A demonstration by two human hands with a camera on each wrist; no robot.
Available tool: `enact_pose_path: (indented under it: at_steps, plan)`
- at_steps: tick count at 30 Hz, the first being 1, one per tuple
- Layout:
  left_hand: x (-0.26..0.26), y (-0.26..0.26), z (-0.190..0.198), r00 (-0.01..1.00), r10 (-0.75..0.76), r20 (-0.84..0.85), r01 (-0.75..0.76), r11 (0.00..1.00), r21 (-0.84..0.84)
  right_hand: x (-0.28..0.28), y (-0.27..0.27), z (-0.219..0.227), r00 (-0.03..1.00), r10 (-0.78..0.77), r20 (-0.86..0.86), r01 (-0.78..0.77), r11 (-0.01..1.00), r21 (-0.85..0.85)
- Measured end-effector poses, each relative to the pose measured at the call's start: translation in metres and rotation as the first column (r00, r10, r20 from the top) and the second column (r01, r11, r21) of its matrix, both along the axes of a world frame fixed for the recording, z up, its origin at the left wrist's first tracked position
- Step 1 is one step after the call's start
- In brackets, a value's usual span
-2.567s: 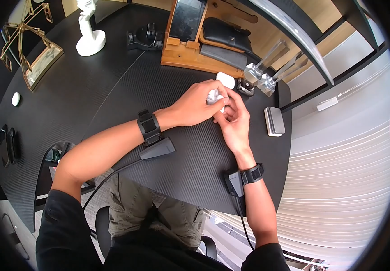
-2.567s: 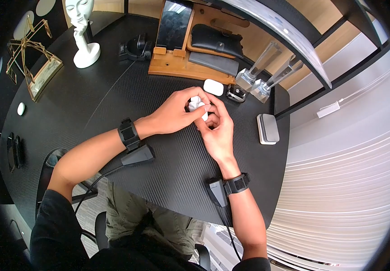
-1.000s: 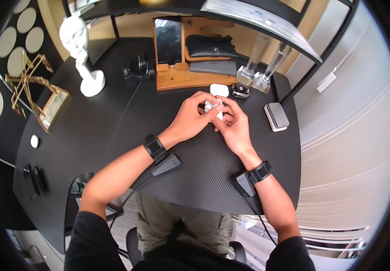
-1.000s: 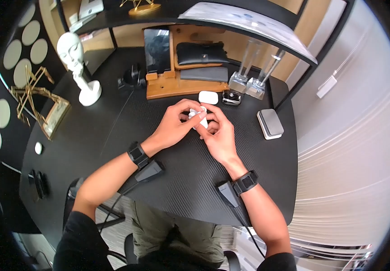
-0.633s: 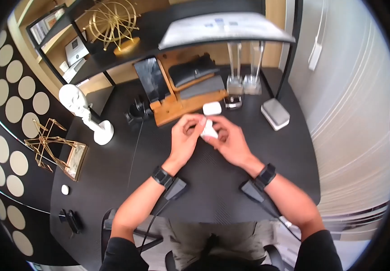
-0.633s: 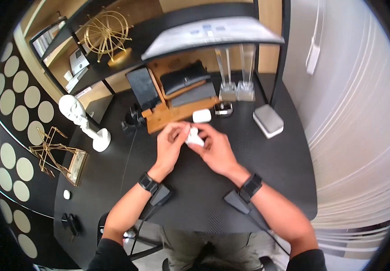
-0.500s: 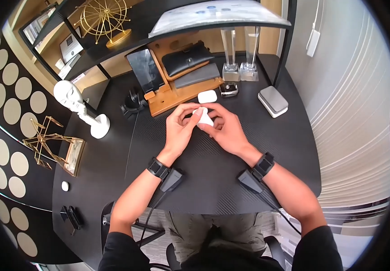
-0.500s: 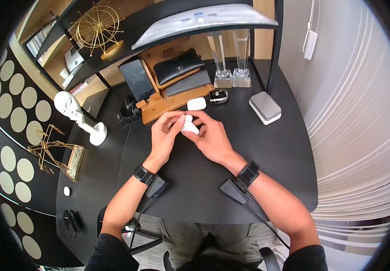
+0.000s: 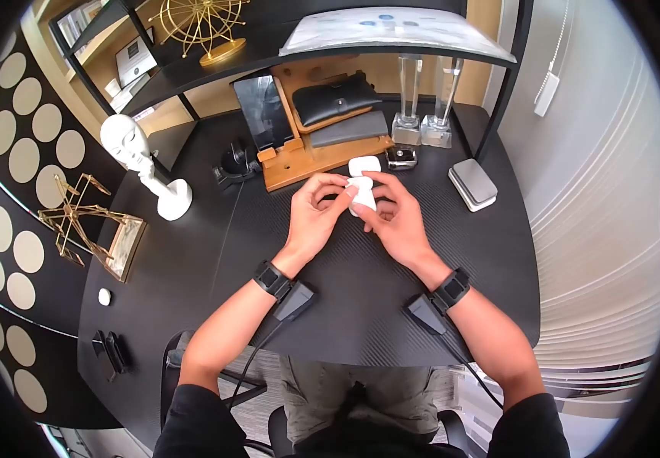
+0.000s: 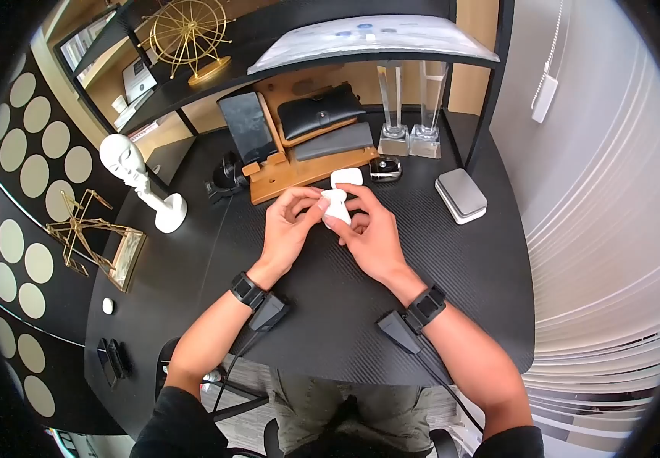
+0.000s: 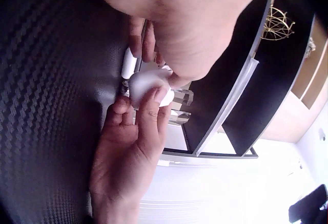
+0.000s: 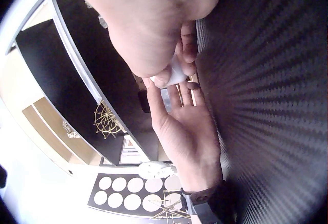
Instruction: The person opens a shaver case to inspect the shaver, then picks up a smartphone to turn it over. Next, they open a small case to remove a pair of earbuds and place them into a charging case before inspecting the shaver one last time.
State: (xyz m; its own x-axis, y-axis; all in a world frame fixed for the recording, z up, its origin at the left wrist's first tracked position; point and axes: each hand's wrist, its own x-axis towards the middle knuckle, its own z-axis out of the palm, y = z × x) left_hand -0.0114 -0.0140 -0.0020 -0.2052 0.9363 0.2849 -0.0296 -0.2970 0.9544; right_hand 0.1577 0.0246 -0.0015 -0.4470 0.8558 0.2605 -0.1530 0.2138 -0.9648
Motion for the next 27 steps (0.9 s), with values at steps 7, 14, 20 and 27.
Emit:
enact_pose_path:
  at_steps: [7,14,20,27]
  plan:
    - [-0.003,0.003,-0.005,1.0,-0.014,-0.01,0.014,1.0,0.007,0.0,0.003,-0.005,1.0,0.008,-0.004,-0.007,1.0,0.01]
    - [-0.001,0.002,-0.001,0.996,0.053,0.074,-0.056,0.998,0.039,0.001,0.002,-0.003,1.0,0.011,0.005,-0.011,1.0,0.006]
    - [0.002,0.0,0.003,0.999,-0.009,0.031,0.008,1.0,0.02,0.001,0.001,0.0,1.0,-0.002,0.006,0.002,1.0,-0.011]
    - [0.0,0.002,0.002,0.994,-0.112,0.004,0.112,0.992,-0.064,0.002,0.001,-0.001,1.0,-0.005,-0.024,0.005,1.0,0.002]
